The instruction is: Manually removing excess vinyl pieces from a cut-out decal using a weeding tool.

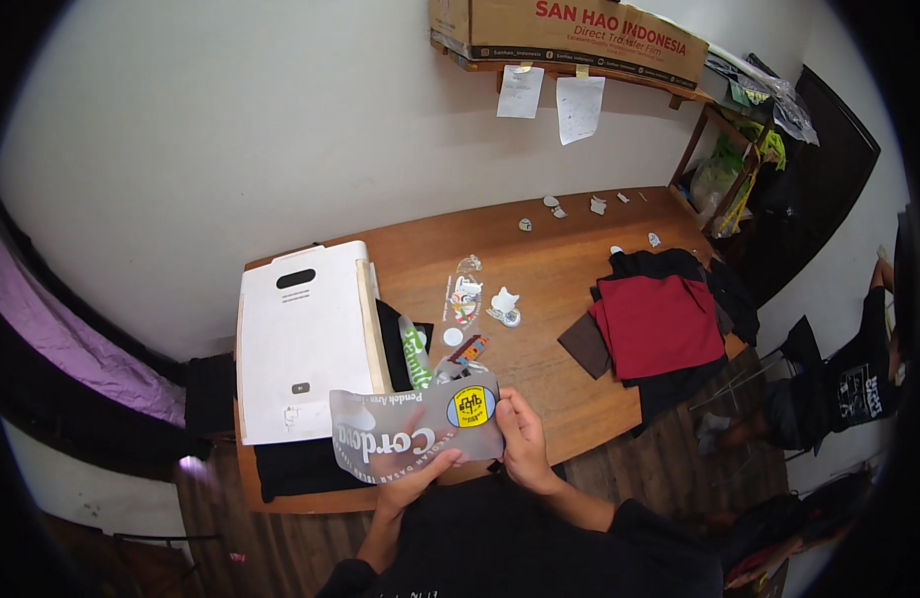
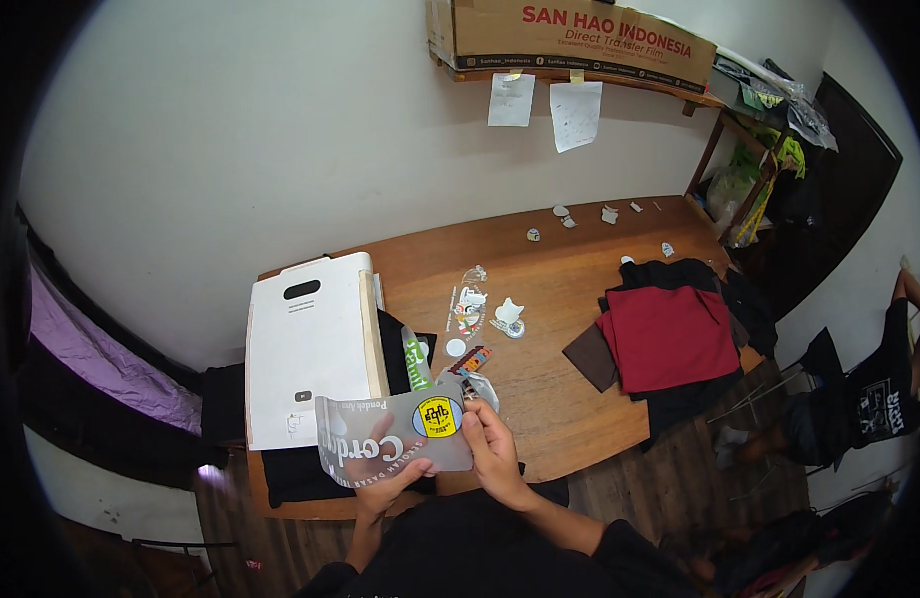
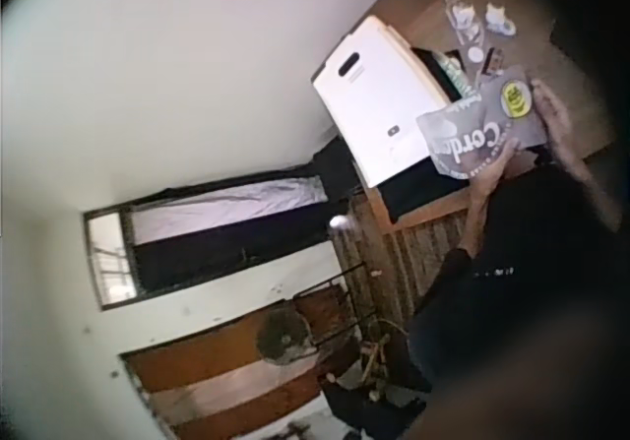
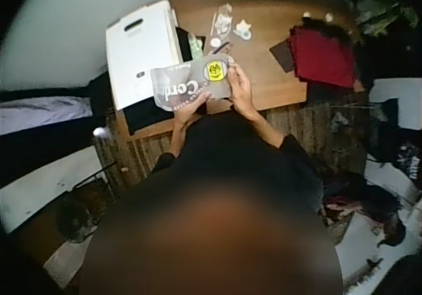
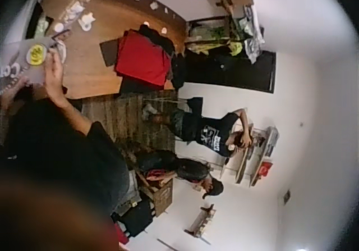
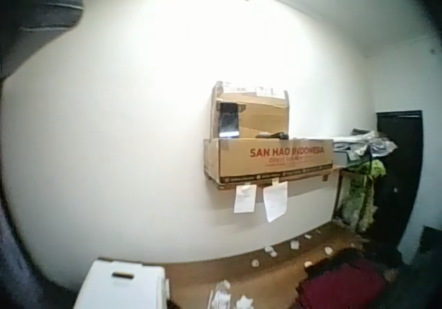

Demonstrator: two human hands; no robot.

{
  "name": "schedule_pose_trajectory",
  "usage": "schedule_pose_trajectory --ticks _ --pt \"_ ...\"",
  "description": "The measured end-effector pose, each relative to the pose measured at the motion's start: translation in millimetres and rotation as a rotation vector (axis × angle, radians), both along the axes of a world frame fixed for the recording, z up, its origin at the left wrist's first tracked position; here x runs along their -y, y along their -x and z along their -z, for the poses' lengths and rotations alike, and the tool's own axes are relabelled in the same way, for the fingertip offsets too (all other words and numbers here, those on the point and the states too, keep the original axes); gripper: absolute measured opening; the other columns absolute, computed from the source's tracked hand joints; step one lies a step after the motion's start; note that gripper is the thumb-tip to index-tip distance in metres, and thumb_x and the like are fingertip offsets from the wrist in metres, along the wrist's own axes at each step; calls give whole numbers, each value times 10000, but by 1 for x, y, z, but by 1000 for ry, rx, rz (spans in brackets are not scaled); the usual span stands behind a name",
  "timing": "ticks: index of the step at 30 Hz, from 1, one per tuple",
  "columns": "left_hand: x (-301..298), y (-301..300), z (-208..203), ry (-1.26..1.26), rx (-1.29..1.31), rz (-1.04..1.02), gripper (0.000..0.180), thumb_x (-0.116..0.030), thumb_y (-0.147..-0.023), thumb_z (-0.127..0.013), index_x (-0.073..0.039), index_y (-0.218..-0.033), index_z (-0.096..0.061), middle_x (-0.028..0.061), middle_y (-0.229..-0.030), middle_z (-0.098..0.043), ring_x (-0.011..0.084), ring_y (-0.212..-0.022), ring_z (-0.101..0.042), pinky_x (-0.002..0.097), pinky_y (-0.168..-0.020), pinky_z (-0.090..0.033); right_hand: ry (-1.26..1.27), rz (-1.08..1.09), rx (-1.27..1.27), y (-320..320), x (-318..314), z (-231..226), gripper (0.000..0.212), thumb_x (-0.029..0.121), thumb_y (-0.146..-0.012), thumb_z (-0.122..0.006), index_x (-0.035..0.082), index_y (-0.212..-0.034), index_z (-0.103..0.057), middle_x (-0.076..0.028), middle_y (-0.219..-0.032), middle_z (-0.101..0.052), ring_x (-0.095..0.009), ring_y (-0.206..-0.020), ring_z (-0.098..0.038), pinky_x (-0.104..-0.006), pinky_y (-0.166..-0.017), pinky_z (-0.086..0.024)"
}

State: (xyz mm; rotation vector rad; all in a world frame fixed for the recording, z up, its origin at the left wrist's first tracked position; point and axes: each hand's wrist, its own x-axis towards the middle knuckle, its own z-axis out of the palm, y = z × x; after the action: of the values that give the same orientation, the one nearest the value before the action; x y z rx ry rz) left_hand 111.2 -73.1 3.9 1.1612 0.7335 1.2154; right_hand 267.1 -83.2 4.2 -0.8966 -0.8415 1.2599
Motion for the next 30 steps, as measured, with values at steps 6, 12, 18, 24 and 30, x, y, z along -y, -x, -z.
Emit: schedule_pose_trajectory --ticks 6,12,18,24,30 --pt "2 0 2 66 48 19 659 154 -715 -626 74 -1282 -300 219 -1042 -564 275 -950 -585 372 -765 -545 -49 16 17 -1 -5 8 239 237 -960 -389 24 -1014 -485 25 -880 -487 -7 -795 -406 -160 -691 -347" --pt "3 2 3 145 1 15 656 156 -710 -629 81 -1276 -305 215 -1049 -555 274 -965 -581 372 -763 -546 -27 28 7 0 -7 4 244 246 -959 -392 25 -1009 -486 41 -833 -475 5 -754 -392 -147 -656 -332" --pt "3 2 1 90 -23 30 651 152 -712 -629 85 -1272 -305 206 -1035 -553 275 -969 -580 368 -760 -547 21 56 48 -13 -7 4 263 296 -952 -392 51 -985 -482 16 -731 -471 -33 -545 -416 -158 -458 -327" --pt "4 3 3 127 16 48 657 164 -721 -609 72 -1288 -289 208 -1041 -543 280 -981 -570 383 -759 -550 10 -20 -107 -20 -12 -13 242 315 -949 -390 81 -940 -449 18 -653 -390 -27 -471 -325 -155 -397 -243" --pt "3 2 3 164 85 45 676 170 -721 -604 39 -1304 -289 205 -1042 -543 279 -982 -566 401 -759 -548 81 -65 -38 -15 2 3 251 317 -945 -401 76 -980 -463 26 -652 -391 -22 -476 -325 -155 -403 -245"
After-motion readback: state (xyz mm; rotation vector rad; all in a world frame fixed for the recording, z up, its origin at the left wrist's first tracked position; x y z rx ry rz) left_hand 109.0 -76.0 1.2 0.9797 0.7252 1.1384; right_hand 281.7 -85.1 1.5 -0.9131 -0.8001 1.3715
